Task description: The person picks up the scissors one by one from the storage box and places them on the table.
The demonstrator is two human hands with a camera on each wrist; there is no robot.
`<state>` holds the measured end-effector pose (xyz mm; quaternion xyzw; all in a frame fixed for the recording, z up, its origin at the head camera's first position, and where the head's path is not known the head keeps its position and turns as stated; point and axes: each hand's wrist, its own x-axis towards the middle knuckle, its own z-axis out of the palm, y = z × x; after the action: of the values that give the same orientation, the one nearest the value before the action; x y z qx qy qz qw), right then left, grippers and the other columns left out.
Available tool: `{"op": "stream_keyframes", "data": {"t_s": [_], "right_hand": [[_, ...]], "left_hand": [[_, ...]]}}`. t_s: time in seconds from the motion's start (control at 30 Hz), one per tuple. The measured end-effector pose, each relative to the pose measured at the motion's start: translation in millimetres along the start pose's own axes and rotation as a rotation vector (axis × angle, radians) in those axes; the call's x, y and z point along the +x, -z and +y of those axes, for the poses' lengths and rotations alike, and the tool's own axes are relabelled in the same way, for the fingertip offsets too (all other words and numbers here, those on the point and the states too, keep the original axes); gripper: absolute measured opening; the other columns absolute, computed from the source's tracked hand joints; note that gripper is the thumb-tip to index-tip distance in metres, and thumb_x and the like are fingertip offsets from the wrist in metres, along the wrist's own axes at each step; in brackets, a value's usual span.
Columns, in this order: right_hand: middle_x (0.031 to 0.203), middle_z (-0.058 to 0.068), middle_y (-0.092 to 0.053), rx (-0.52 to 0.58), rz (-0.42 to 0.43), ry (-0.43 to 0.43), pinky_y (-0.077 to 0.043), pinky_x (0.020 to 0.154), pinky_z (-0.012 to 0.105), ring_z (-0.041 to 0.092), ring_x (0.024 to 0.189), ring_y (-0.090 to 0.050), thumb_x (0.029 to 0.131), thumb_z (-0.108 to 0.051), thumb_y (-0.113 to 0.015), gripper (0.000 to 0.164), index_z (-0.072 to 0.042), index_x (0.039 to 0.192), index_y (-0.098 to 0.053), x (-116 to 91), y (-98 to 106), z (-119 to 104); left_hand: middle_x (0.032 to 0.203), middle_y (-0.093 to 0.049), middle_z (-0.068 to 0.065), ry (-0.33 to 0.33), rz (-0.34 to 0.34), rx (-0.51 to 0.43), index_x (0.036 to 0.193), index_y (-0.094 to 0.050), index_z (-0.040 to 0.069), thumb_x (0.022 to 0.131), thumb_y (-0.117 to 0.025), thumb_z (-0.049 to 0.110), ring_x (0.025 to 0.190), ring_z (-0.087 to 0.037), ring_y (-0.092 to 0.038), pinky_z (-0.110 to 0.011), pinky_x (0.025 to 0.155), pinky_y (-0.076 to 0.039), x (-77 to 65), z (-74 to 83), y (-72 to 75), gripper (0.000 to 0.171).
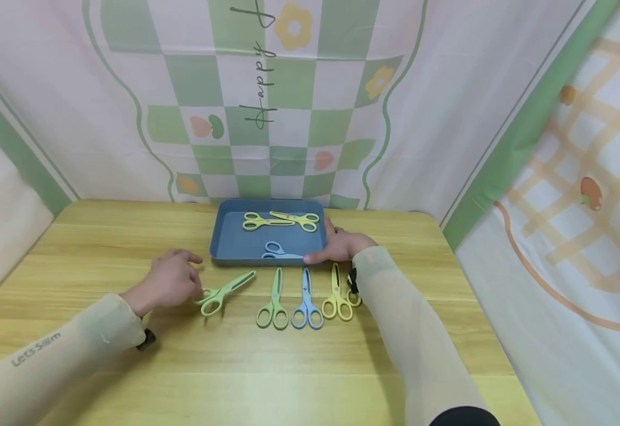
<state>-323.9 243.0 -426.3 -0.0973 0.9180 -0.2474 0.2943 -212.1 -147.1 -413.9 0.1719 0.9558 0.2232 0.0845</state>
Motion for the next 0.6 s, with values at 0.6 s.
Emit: {"op": "stream_keyframes", "data": {"t_s": [0.6], "right_hand": [[0.163, 0.022, 0.007, 0.003, -0.005, -0.003, -0.011, 0.117, 0.050, 0.036, 0.149, 0.000, 0.066, -0.073, -0.079, 0.146, -0.025, 0.153, 0.028, 11, 1, 11]], "left_hand": [[0.112, -0.064, -0.015, 0.116, -0.057, 0.192, 0.057, -0.059, 0.017, 0.076, -0.074, 0.032, 0.131, -0.050, -0.035, -0.067, 0.105, -0.011, -8.8, 14.5, -21.8, 0.029]]}}
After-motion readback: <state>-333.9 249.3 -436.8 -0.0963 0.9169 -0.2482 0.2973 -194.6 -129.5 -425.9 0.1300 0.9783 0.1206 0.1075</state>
